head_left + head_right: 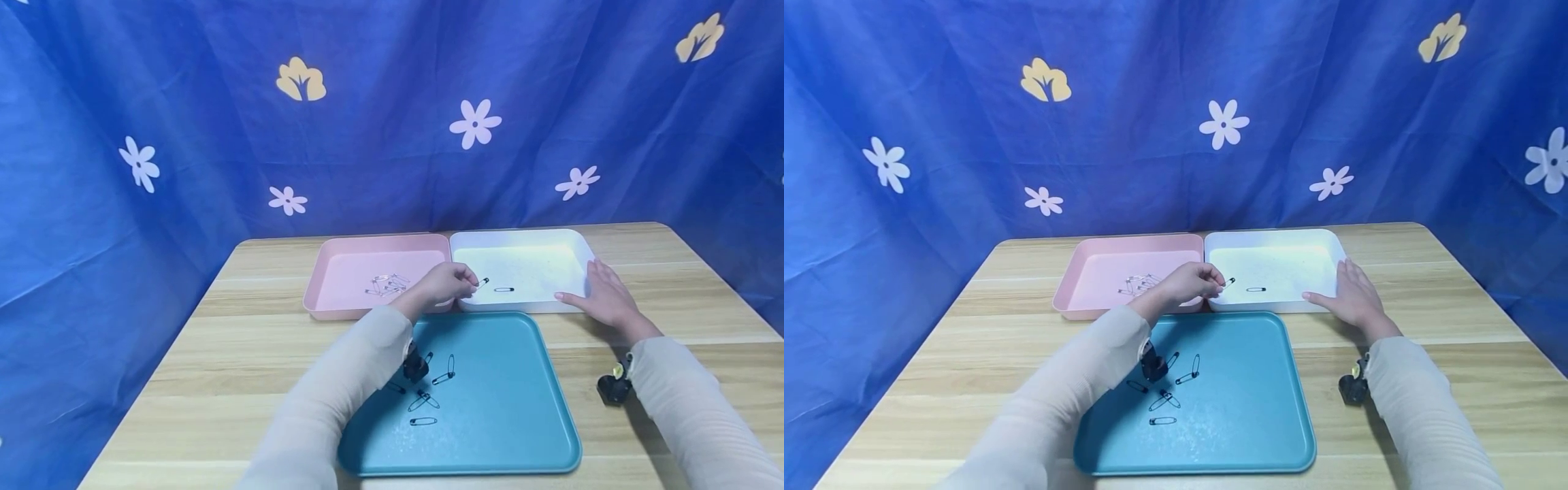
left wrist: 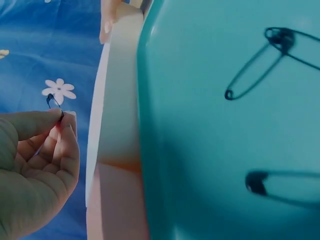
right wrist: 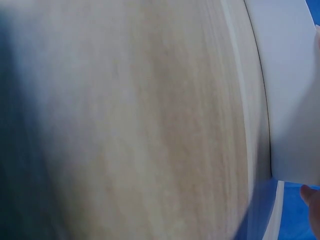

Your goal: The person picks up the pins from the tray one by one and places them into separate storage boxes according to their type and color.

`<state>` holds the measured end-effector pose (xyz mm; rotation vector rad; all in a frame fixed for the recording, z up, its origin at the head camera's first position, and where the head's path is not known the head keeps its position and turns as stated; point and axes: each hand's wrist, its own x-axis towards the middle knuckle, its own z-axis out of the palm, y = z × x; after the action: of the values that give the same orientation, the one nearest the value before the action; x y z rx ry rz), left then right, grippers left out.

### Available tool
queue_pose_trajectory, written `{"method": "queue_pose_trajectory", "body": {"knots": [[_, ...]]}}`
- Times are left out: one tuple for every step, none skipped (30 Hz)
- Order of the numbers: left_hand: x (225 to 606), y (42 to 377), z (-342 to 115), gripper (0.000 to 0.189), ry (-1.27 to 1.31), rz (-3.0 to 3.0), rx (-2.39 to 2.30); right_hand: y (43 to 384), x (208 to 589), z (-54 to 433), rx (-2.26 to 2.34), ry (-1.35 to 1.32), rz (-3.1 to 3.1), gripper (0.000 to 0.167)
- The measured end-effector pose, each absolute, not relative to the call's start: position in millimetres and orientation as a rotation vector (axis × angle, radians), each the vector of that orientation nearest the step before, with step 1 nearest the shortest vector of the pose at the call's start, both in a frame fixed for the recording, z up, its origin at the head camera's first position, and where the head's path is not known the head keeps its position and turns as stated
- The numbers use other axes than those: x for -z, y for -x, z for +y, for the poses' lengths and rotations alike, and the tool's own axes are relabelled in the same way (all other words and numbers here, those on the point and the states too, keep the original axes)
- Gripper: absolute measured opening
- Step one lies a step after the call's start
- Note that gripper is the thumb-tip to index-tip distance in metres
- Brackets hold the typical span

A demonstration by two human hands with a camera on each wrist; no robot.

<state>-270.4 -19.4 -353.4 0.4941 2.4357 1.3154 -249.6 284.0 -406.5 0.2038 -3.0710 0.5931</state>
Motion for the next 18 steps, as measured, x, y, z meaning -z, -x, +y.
{"method": "queue_pose_trajectory", "body": {"knots": [[355.3,272.4,-16.8,0.006,-0.481,2.428,-1.338,249.5,406.6,284.2,-0.593,-0.202,-3.071,0.105],[357.6,274.4,-14.0,0.006,-0.469,2.419,-1.363,249.5,406.7,284.4,-0.593,-0.201,-3.071,0.105],[359.8,276.1,-11.2,0.007,-0.447,2.393,-1.405,249.6,406.8,284.7,-0.594,-0.199,-3.072,0.105],[361.8,277.6,-8.3,0.007,-0.428,2.368,-1.443,249.7,406.9,284.9,-0.593,-0.197,-3.073,0.105],[363.8,279.0,-5.5,0.007,-0.412,2.349,-1.476,249.8,406.8,285.0,-0.593,-0.196,-3.074,0.105],[366.1,280.7,-2.6,0.007,-0.391,2.329,-1.509,250.0,406.8,285.1,-0.595,-0.195,-3.075,0.105],[368.0,282.4,0.2,0.007,-0.372,2.32,-1.528,250.2,406.7,285.0,-0.598,-0.195,-3.076,0.106],[369.2,283.6,2.8,0.007,-0.359,2.319,-1.535,250.5,406.6,285.0,-0.599,-0.196,-3.076,0.106],[370.1,284.7,5.3,0.007,-0.352,2.317,-1.542,250.6,406.5,284.8,-0.599,-0.196,-3.077,0.106],[371.3,286.3,8.0,0.007,-0.362,2.343,-1.522,250.7,406.3,284.6,-0.601,-0.196,-3.076,0.105],[372.2,287.7,10.6,0.008,-0.378,2.372,-1.498,250.8,406.2,284.6,-0.603,-0.194,-3.075,0.106],[372.7,288.9,13.1,0.008,-0.397,2.398,-1.471,251.0,406.2,284.6,-0.604,-0.193,-3.075,0.106],[373.1,290.0,15.6,0.008,-0.42,2.423,-1.441,251.1,406.2,284.8,-0.604,-0.191,-3.074,0.106],[373.3,291.0,18.1,0.009,-0.439,2.439,-1.422,251.2,406.3,285.0,-0.603,-0.19,-3.073,0.106],[373.6,292.1,20.5,0.009,-0.456,2.461,-1.396,251.1,406.2,285.0,-0.604,-0.187,-3.073,0.105],[373.9,293.0,22.8,0.009,-0.462,2.476,-1.373,251.3,406.2,285.1,-0.606,-0.186,-3.074,0.106],[373.7,293.6,24.8,0.009,-0.459,2.484,-1.355,251.4,406.3,285.1,-0.605,-0.188,-3.076,0.106],[373.9,294.5,26.7,0.009,-0.453,2.494,-1.337,251.5,406.3,284.7,-0.606,-0.189,-3.078,0.106]]}}
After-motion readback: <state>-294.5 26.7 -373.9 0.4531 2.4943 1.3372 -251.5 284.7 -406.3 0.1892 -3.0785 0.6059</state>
